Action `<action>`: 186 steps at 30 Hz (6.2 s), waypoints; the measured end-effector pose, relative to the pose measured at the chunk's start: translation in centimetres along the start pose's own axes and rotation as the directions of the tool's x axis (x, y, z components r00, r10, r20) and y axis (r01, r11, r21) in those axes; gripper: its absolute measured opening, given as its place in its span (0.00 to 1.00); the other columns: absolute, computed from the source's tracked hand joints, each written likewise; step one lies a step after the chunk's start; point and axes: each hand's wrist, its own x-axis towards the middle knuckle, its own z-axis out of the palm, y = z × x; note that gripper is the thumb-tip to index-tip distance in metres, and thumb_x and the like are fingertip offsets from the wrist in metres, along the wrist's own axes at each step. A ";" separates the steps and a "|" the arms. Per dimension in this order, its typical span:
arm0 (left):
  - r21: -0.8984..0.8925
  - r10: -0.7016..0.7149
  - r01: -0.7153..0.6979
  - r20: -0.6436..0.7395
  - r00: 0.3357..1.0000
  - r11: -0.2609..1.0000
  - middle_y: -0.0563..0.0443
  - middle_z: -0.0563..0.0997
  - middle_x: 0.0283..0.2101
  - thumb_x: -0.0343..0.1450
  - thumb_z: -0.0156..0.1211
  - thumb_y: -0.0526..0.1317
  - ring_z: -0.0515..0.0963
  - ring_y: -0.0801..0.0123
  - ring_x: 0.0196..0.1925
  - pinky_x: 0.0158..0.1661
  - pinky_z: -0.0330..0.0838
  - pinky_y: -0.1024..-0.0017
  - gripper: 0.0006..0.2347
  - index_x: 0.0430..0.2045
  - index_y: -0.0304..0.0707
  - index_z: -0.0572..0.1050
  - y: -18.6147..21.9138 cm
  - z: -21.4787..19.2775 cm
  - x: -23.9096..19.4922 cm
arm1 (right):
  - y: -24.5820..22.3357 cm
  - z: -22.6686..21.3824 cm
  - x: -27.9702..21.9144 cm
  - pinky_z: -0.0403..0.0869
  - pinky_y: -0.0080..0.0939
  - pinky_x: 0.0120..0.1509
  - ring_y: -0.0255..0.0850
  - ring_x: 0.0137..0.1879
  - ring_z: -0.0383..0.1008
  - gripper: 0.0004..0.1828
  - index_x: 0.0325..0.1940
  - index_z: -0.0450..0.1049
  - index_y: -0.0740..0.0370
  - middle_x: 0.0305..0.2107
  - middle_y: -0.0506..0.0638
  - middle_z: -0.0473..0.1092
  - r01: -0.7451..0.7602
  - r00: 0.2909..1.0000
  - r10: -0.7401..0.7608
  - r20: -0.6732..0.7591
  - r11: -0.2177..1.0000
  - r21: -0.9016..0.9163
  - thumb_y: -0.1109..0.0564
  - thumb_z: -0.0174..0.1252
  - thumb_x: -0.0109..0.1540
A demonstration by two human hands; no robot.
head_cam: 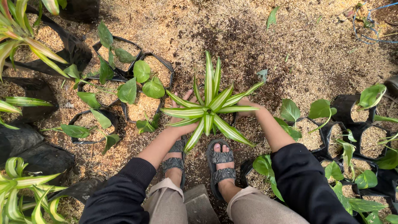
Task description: The person kneels on a wood-chip-covered floor and repeatedly picks up potted bromeliads and other small plants, repositions them among neighboring pots, and adjusts their orientation. The person handles the plants by hand without tools, moving them one at a time across the area.
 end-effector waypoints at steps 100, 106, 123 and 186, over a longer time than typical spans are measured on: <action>-0.328 -0.239 0.298 0.209 0.948 0.896 0.36 0.81 0.33 0.81 0.49 0.47 0.80 0.47 0.39 0.47 0.77 0.61 0.14 0.40 0.36 0.77 -8.7 0.3 2.5 | -5.3 9.9 -4.4 0.79 0.47 0.49 0.49 0.43 0.77 0.14 0.51 0.74 0.69 0.40 0.59 0.73 0.640 0.528 -0.186 -0.829 0.728 0.245 0.54 0.54 0.69; -0.543 -0.221 0.261 0.138 0.965 0.798 0.41 0.79 0.45 0.74 0.54 0.44 0.80 0.55 0.50 0.52 0.72 0.60 0.12 0.47 0.39 0.75 -8.6 -2.1 0.2 | 2.2 5.4 -2.5 0.82 0.40 0.46 0.36 0.45 0.79 0.19 0.60 0.71 0.57 0.41 0.48 0.76 0.227 0.971 -0.080 -0.227 0.620 0.751 0.52 0.45 0.67; -0.891 -0.264 0.450 0.420 0.868 0.061 0.45 0.58 0.73 0.73 0.49 0.58 0.51 0.49 0.77 0.73 0.40 0.49 0.34 0.74 0.49 0.50 -6.3 -2.0 6.0 | -0.5 0.8 8.5 0.52 0.65 0.81 0.69 0.80 0.42 0.26 0.75 0.67 0.38 0.75 0.74 0.42 0.172 0.880 -0.105 -0.462 0.979 0.106 0.51 0.54 0.71; 0.007 -0.179 0.179 -0.051 0.983 0.984 0.33 0.35 0.77 0.74 0.55 0.49 0.38 0.47 0.79 0.68 0.25 0.32 0.29 0.71 0.74 0.51 -2.6 -0.5 -3.1 | -7.7 -2.4 -4.3 0.52 0.64 0.81 0.58 0.75 0.55 0.27 0.70 0.67 0.56 0.69 0.61 0.58 0.404 0.891 -0.332 -0.309 0.890 0.211 0.42 0.44 0.71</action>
